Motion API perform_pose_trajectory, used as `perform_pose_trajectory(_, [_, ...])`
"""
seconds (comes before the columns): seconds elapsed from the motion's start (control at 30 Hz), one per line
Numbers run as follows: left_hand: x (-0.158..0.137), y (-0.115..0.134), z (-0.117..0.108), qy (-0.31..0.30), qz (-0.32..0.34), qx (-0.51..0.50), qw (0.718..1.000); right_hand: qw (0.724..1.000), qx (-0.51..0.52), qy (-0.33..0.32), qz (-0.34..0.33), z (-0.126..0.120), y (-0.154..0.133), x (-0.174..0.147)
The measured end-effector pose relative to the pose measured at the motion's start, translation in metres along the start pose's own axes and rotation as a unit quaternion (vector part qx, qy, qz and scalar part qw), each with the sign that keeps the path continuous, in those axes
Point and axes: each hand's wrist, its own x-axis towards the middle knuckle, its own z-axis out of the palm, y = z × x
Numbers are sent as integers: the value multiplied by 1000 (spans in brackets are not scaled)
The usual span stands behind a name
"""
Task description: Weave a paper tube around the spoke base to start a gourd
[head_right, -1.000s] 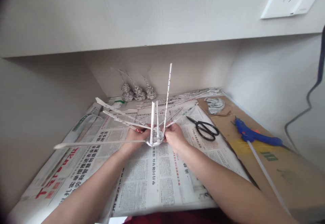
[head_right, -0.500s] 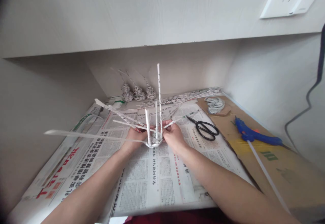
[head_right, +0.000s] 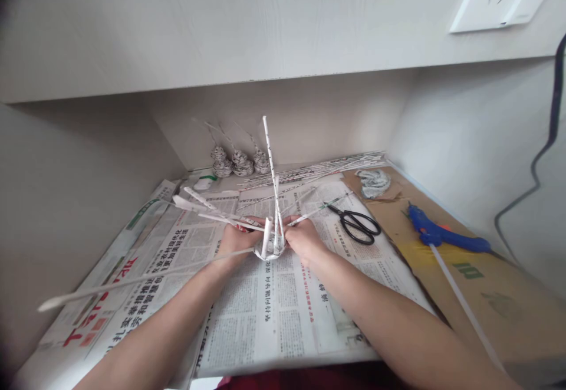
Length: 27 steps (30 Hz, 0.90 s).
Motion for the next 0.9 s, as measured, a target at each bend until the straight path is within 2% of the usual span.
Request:
perform_pose_trajectory(0.07, [0, 0, 1, 1, -4, -12, 1000, 1000, 13, -7, 13, -1, 0, 1])
perform_pose_trajectory(0.2, [2, -4, 0, 6, -10, -40, 999, 995, 62, -62, 54, -2, 1, 3])
perform_pose_trajectory(0.33, [5, -6, -5, -31, -35, -46, 998, 997, 58, -42, 23, -1, 3, 2])
perform_pose_trajectory(0.43, [6, 0, -15, -80, -84, -43, 992, 1000, 23, -9, 2, -1, 3, 3])
perform_pose_trajectory(0.53, [7, 11, -30, -141, -120, -86, 979, 1000, -10, -1, -10, -4, 3, 8])
perform_pose_trajectory(0.67, [7, 26, -47, -237, -92, -78, 964, 999, -41, 2, -24, -9, 1, 13])
perform_pose_trajectory(0.73, [8, 29, -51, -264, -81, -70, 959, 998, -48, 5, -28, -10, 0, 14])
perform_pose_trajectory(0.8, [9, 26, -51, -263, -89, -75, 958, 999, -45, 0, -29, -10, 0, 12])
perform_pose_trajectory(0.9, [12, 15, -44, -221, -132, -76, 963, 999, -38, -17, -28, -8, 1, 8])
